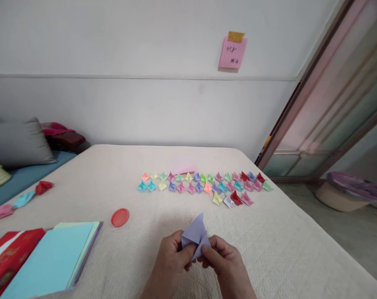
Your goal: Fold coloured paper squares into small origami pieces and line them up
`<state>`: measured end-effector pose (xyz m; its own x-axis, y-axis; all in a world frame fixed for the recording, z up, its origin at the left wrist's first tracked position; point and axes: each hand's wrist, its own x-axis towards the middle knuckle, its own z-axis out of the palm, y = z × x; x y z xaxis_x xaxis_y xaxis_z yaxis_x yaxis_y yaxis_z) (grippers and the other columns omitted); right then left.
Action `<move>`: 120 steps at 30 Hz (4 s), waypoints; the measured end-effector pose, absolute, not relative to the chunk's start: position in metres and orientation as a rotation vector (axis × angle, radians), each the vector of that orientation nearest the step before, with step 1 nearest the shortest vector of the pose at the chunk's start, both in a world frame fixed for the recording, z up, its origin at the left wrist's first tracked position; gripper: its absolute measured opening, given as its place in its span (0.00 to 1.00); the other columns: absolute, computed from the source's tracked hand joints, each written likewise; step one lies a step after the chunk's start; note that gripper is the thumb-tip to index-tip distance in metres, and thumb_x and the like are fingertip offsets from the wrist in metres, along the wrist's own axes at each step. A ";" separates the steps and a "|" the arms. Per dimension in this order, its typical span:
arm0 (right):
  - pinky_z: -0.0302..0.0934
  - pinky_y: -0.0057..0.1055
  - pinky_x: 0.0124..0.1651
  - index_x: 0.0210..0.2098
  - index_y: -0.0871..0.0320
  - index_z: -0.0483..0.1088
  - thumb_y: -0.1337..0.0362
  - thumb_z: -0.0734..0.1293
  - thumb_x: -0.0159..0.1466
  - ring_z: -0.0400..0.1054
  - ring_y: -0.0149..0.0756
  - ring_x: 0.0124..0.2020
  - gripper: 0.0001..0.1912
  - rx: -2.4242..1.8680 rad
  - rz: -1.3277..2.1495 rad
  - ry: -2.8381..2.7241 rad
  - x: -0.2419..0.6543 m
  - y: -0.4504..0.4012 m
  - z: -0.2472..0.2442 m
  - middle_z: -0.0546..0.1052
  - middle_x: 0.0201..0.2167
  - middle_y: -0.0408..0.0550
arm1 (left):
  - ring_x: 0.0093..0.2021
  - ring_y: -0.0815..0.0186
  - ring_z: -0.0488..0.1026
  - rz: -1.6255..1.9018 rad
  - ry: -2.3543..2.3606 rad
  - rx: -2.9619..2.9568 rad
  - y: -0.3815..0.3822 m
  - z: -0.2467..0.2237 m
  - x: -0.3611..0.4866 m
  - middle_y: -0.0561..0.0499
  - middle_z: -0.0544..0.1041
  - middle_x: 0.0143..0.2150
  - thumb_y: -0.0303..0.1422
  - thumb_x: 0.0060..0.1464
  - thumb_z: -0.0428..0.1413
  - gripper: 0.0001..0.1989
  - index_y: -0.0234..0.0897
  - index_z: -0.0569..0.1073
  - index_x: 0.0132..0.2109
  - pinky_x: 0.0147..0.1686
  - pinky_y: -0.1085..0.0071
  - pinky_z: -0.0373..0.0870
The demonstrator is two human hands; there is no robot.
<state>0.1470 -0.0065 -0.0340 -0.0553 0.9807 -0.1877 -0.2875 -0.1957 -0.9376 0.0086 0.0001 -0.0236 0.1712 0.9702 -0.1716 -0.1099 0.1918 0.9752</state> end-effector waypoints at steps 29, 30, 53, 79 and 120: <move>0.56 0.30 0.32 0.21 0.57 0.72 0.65 0.74 0.47 0.65 0.33 0.25 0.07 -0.886 1.589 -0.900 0.158 -0.002 -0.034 0.73 0.21 0.42 | 0.22 0.72 0.61 1.048 1.018 0.861 -0.001 -0.026 0.008 0.56 0.67 0.22 0.33 0.46 0.61 0.08 0.32 0.72 0.30 0.23 0.75 0.58; 0.57 0.30 0.32 0.24 0.56 0.74 0.66 0.75 0.46 0.66 0.33 0.25 0.07 -0.855 1.626 -0.903 0.158 -0.002 -0.034 0.75 0.21 0.42 | 0.22 0.72 0.61 1.049 1.021 0.876 -0.001 -0.026 0.007 0.56 0.67 0.22 0.33 0.46 0.61 0.08 0.32 0.72 0.30 0.22 0.75 0.57; 0.57 0.31 0.32 0.19 0.56 0.75 0.61 0.74 0.48 0.67 0.35 0.25 0.07 -0.871 1.632 -0.973 0.155 -0.002 -0.032 0.74 0.19 0.42 | 0.21 0.72 0.64 1.107 1.060 0.918 0.000 -0.023 0.010 0.56 0.71 0.20 0.33 0.42 0.63 0.10 0.33 0.71 0.30 0.21 0.76 0.60; 0.51 0.26 0.24 0.20 0.57 0.66 0.62 0.73 0.51 0.58 0.28 0.19 0.12 -1.154 1.340 -0.846 0.154 -0.003 -0.033 0.66 0.14 0.36 | 0.28 0.67 0.72 0.988 0.913 0.905 -0.002 -0.023 0.010 0.48 0.79 0.28 0.30 0.43 0.62 0.18 0.31 0.72 0.44 0.29 0.73 0.64; 0.56 0.28 0.29 0.22 0.57 0.66 0.62 0.73 0.51 0.64 0.31 0.22 0.11 -1.086 1.391 -0.643 0.149 -0.009 -0.029 0.70 0.17 0.39 | 0.21 0.70 0.69 1.219 1.156 0.896 -0.005 -0.027 0.023 0.61 0.69 0.18 0.26 0.43 0.57 0.18 0.34 0.67 0.44 0.25 0.73 0.65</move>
